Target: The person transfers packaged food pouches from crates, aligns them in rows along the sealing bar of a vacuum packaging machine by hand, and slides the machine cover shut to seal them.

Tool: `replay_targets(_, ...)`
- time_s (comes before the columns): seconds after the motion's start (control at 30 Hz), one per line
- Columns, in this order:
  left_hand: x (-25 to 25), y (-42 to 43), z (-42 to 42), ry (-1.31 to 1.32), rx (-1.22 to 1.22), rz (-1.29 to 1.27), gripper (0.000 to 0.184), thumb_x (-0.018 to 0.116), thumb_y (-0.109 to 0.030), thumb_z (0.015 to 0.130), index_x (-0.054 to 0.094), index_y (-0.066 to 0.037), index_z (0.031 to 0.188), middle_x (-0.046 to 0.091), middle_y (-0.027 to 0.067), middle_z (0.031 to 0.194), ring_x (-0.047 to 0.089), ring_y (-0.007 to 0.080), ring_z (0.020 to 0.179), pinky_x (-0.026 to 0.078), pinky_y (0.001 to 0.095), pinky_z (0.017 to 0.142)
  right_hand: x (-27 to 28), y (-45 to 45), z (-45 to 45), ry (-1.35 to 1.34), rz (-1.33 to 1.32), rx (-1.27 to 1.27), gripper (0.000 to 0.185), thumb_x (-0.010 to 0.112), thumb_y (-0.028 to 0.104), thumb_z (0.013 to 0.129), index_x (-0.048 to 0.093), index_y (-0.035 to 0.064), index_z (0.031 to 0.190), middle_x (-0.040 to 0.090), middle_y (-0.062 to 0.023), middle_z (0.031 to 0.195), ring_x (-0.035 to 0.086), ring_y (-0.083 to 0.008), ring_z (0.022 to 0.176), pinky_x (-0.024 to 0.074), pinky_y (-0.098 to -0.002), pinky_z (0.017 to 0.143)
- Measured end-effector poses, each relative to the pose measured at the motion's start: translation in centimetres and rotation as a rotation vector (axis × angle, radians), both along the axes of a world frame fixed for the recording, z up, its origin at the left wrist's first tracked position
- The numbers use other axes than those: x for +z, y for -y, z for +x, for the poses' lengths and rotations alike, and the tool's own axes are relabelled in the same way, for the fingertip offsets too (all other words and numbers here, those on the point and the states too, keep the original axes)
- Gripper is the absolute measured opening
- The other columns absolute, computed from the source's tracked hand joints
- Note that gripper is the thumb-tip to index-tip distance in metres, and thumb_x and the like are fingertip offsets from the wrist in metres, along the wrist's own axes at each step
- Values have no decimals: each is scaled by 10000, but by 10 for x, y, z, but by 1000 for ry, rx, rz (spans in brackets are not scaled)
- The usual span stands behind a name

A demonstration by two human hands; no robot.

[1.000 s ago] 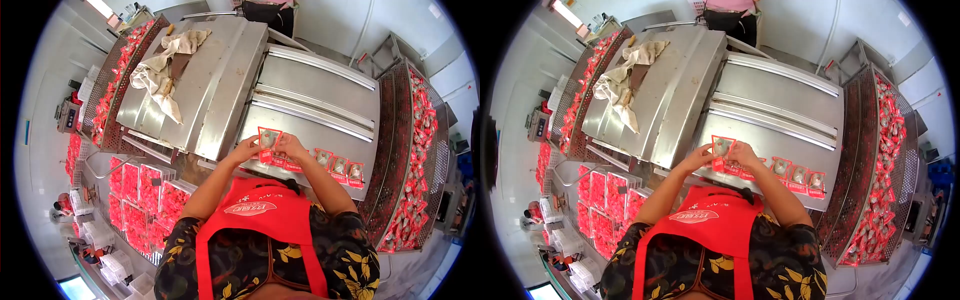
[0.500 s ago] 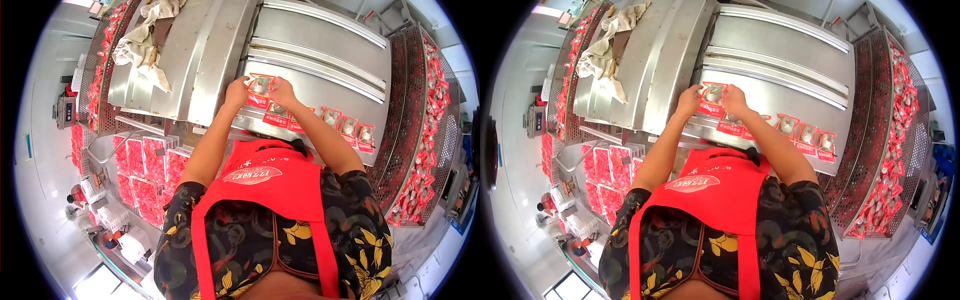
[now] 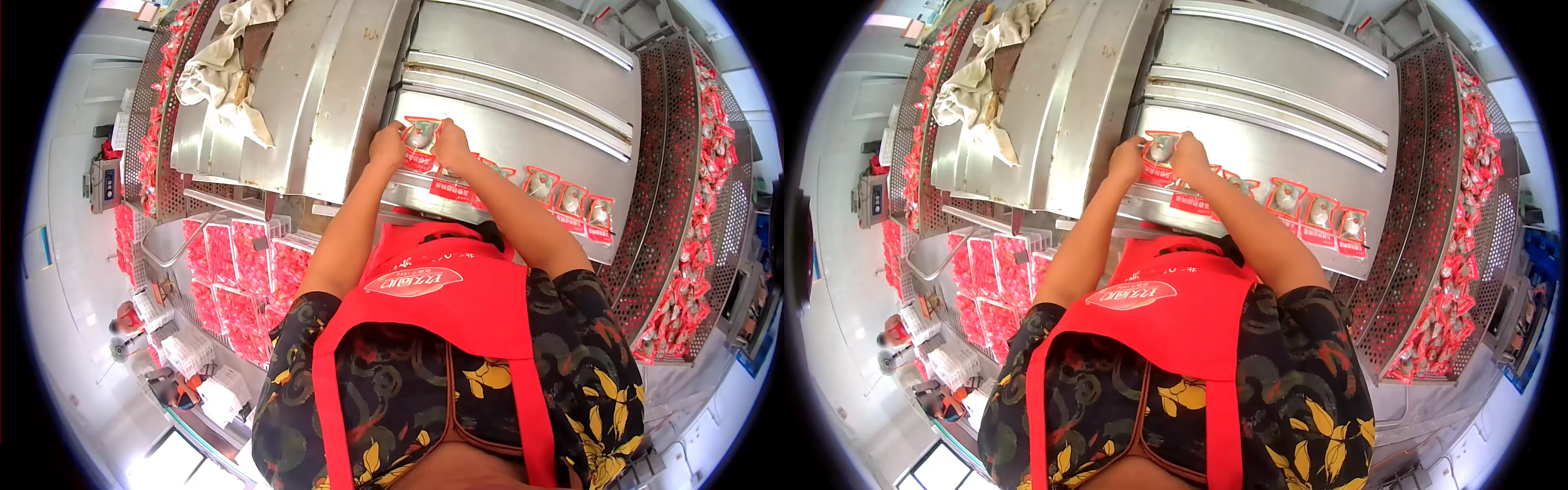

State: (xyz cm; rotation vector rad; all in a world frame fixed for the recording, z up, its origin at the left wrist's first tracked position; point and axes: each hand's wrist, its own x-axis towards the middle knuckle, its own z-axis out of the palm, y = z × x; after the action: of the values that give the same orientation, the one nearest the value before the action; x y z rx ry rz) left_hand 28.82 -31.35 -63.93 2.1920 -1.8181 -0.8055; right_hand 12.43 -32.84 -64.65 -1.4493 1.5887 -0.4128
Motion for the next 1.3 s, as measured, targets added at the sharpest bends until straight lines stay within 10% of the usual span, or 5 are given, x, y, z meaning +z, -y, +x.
replay_targets(0.2, 7, -4, -3, 116, -43, 88, 235, 542, -119, 884, 643, -53, 1086, 684, 214, 1021, 655, 374, 989, 513, 461, 858, -35, -10, 7, -109, -397, 57, 332, 688, -61, 721, 485, -74, 984, 653, -241, 768, 685, -321, 599, 544, -415, 542)
replay_targets(0.43, 24, -19, -10, 230, -137, 205, 232, 534, -140, 905, 644, -33, 1079, 692, 214, 1012, 650, 363, 1017, 524, 449, 846, -28, -20, -1, -25, -91, 118, 327, 661, -98, 742, 476, -55, 1008, 641, -235, 743, 674, -320, 583, 517, -418, 518)
replay_targets(0.63, 39, -46, -6, 438, -249, 99, 195, 558, -139, 902, 642, -65, 1062, 678, 158, 1040, 616, 375, 1002, 532, 420, 832, 44, -44, -6, -137, -129, 205, 249, 572, 18, 834, 495, -31, 1066, 622, -270, 977, 625, -446, 937, 509, -505, 790)
replay_targets(0.93, 106, -161, 48, -215, -129, -179, 202, 620, -95, 894, 645, -82, 1094, 662, 141, 1038, 660, 320, 906, 529, 373, 749, 0, -79, 20, -160, -737, 574, 111, 557, 111, 829, 641, 39, 843, 581, -109, 904, 597, -287, 889, 524, -401, 723)
replay_targets(1.3, 96, -204, 123, -431, -45, -135, 213, 605, -45, 894, 658, -66, 1099, 682, 124, 993, 678, 267, 851, 527, 329, 735, 32, -112, 37, -73, -658, 464, 229, 697, 115, 739, 605, 44, 936, 565, -112, 971, 569, -303, 961, 501, -411, 789)
